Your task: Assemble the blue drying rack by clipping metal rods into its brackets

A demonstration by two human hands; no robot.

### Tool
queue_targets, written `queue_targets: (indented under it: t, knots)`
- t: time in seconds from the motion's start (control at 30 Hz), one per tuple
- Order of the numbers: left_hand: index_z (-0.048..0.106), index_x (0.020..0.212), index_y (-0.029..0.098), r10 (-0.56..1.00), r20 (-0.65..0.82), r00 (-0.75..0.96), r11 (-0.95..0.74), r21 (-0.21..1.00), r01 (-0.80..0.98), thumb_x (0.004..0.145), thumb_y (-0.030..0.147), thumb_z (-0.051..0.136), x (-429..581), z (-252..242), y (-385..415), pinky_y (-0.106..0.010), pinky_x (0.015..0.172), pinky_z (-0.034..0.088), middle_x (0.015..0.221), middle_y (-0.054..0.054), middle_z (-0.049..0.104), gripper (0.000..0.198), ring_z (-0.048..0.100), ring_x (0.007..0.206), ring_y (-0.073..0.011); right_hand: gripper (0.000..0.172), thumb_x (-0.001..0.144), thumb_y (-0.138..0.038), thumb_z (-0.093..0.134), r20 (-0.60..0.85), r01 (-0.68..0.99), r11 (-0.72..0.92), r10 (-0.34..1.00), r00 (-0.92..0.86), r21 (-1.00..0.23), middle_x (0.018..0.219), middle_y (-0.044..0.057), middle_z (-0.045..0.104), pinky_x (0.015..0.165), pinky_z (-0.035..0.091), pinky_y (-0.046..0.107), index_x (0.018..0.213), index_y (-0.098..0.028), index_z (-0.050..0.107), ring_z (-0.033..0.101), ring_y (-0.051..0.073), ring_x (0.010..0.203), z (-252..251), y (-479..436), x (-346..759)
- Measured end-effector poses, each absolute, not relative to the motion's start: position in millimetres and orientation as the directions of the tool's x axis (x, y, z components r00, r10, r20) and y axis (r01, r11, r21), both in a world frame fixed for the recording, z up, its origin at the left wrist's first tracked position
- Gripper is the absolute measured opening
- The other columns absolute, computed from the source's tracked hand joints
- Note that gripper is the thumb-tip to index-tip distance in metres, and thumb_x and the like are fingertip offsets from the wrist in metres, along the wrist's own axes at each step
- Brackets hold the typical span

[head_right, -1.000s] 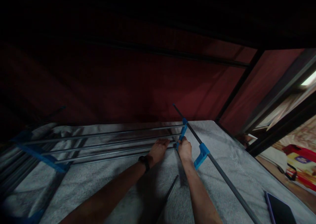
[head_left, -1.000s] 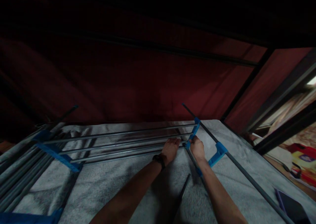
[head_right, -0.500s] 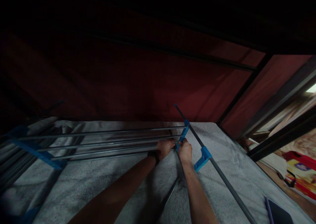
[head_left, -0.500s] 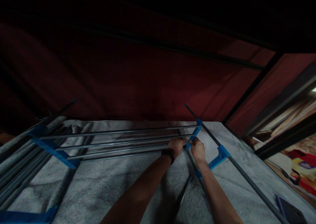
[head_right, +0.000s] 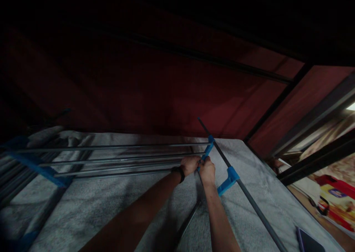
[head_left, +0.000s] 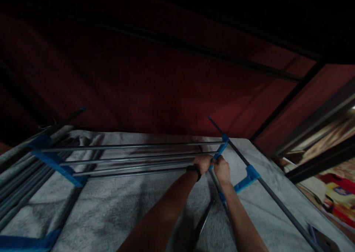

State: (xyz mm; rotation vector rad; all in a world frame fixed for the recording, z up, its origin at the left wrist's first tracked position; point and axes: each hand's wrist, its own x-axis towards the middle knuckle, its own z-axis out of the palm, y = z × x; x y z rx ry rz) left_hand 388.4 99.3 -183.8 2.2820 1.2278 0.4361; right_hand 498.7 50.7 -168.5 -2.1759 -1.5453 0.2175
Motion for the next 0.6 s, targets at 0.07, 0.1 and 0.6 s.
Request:
queue_targets:
  t: [0.07, 0.1, 0.6]
  knots:
    - [0.073, 0.105, 0.021, 0.849, 0.041, 0.526, -0.460, 0.547, 0.699, 0.100, 0.034, 0.051, 387.1, -184.6, 98.6, -0.034, 0.090, 0.055, 0.109, -0.008, 0.077, 0.026, 0.072, 0.106, -0.0250, 0.023, 0.095, -0.017, 0.048, 0.115, 0.847, -0.269, 0.927, 0.357, -0.458, 0.092, 0.012, 0.076, 0.068, 0.041, 0.025, 0.111, -0.017, 0.065, 0.071, 0.021, 0.090, -169.3, 51.7, 498.2]
    - [0.073, 0.106, 0.021, 0.856, 0.041, 0.515, -0.456, 0.530, 0.715, 0.100, 0.035, 0.051, 386.9, -185.0, 97.7, -0.035, 0.091, 0.055, 0.109, -0.008, 0.077, 0.026, 0.071, 0.106, -0.0251, 0.023, 0.095, -0.016, 0.047, 0.109, 0.846, -0.274, 0.927, 0.359, -0.457, 0.093, 0.012, 0.076, 0.068, 0.041, 0.025, 0.111, -0.016, 0.064, 0.072, 0.021, 0.091, -169.8, 52.2, 498.0]
    - [0.075, 0.106, 0.016, 0.884, 0.003, 0.467, -0.414, 0.468, 0.780, 0.101, 0.028, 0.045, 389.6, -169.2, 87.9, -0.038, 0.094, 0.055, 0.111, -0.015, 0.076, 0.033, 0.071, 0.109, -0.0284, 0.021, 0.098, -0.020, 0.046, 0.126, 0.843, -0.240, 0.933, 0.338, -0.482, 0.093, 0.014, 0.075, 0.067, 0.040, 0.026, 0.102, -0.016, 0.065, 0.071, 0.023, 0.092, -172.0, 52.9, 500.0]
